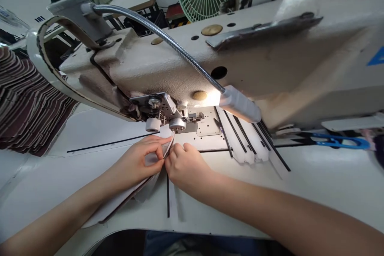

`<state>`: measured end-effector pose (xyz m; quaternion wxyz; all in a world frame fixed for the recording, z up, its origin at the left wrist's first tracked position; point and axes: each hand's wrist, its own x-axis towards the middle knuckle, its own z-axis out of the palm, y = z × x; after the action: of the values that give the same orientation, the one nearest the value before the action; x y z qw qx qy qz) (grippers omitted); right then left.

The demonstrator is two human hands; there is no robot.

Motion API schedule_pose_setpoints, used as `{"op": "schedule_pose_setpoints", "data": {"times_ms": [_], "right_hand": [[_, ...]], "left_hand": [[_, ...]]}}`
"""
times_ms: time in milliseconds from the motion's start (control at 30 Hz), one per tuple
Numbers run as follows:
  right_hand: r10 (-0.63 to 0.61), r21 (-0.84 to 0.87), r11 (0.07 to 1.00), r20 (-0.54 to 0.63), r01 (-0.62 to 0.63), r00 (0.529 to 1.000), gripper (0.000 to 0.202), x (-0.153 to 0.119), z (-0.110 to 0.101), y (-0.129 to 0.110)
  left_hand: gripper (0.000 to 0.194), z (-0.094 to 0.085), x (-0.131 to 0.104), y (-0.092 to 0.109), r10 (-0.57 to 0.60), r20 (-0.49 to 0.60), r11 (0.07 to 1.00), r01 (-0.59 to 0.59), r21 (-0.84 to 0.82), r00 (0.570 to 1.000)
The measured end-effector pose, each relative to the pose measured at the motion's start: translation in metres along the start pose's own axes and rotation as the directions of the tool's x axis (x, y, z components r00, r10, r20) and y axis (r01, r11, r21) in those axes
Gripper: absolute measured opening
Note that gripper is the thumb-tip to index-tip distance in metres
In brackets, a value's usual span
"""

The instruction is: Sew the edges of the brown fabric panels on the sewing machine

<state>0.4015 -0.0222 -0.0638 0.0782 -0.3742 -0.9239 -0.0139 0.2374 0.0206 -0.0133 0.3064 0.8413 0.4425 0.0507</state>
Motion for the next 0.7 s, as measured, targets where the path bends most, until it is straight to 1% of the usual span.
{"op": "schedule_pose_setpoints", "data": {"times_ms": [100, 200, 267, 300, 333, 400, 433, 500, 567, 633, 700], "right_hand": [[0.003, -0.026, 1.000, -0.033, -0.004, 0.999, 0.026, 0.001, 0.004, 0.004], [0.011, -0.068, 0.998, -0.098, -0.017, 0.995, 0.026, 0.000, 0.010, 0.006], [0.023, -0.090, 0.995, -0.140, -0.036, 0.990, 0.028, -0.003, 0.012, 0.003], [0.023, -0.092, 0.995, -0.152, -0.037, 0.988, 0.028, -0.005, 0.012, -0.001], [0.016, -0.085, 0.996, -0.161, -0.030, 0.987, 0.028, -0.009, 0.011, -0.007], [-0.013, -0.063, 0.998, -0.199, 0.001, 0.980, 0.028, -0.017, 0.009, -0.022], [-0.031, -0.054, 0.998, -0.232, 0.019, 0.972, 0.028, -0.021, 0.007, -0.031], [-0.055, -0.039, 0.998, -0.305, 0.045, 0.951, 0.030, -0.029, 0.003, -0.046], [-0.067, -0.021, 0.998, -0.344, 0.063, 0.937, 0.031, -0.035, 0.000, -0.055], [-0.071, 0.007, 0.997, -0.343, 0.078, 0.937, 0.029, -0.036, -0.002, -0.058], [-0.067, 0.025, 0.996, -0.331, 0.080, 0.941, 0.025, -0.035, -0.002, -0.057]], "left_hand": [[0.012, -0.001, 0.005, -0.001, 0.011, -0.003, 1.000, -0.011, 0.018, 1.000], [0.012, -0.002, 0.008, 0.001, 0.027, -0.013, 0.998, -0.026, 0.061, 1.000], [0.009, -0.003, 0.005, 0.005, 0.063, 0.022, 0.990, -0.065, 0.128, 0.998], [0.005, -0.004, 0.002, 0.008, 0.086, 0.051, 0.981, -0.093, 0.171, 0.995], [0.007, -0.004, -0.002, 0.011, 0.108, 0.084, 0.970, -0.124, 0.210, 0.991], [0.020, -0.002, -0.012, 0.015, 0.140, 0.134, 0.950, -0.171, 0.260, 0.981], [0.022, -0.001, -0.018, 0.016, 0.150, 0.138, 0.945, -0.183, 0.270, 0.979], [0.020, 0.002, -0.027, 0.016, 0.175, 0.111, 0.941, -0.199, 0.272, 0.978], [0.020, 0.004, -0.033, 0.015, 0.193, 0.067, 0.940, -0.204, 0.273, 0.979], [0.022, 0.006, -0.034, 0.013, 0.195, 0.054, 0.940, -0.202, 0.274, 0.979], [0.020, 0.007, -0.032, 0.012, 0.183, 0.062, 0.940, -0.193, 0.280, 0.981]]}}
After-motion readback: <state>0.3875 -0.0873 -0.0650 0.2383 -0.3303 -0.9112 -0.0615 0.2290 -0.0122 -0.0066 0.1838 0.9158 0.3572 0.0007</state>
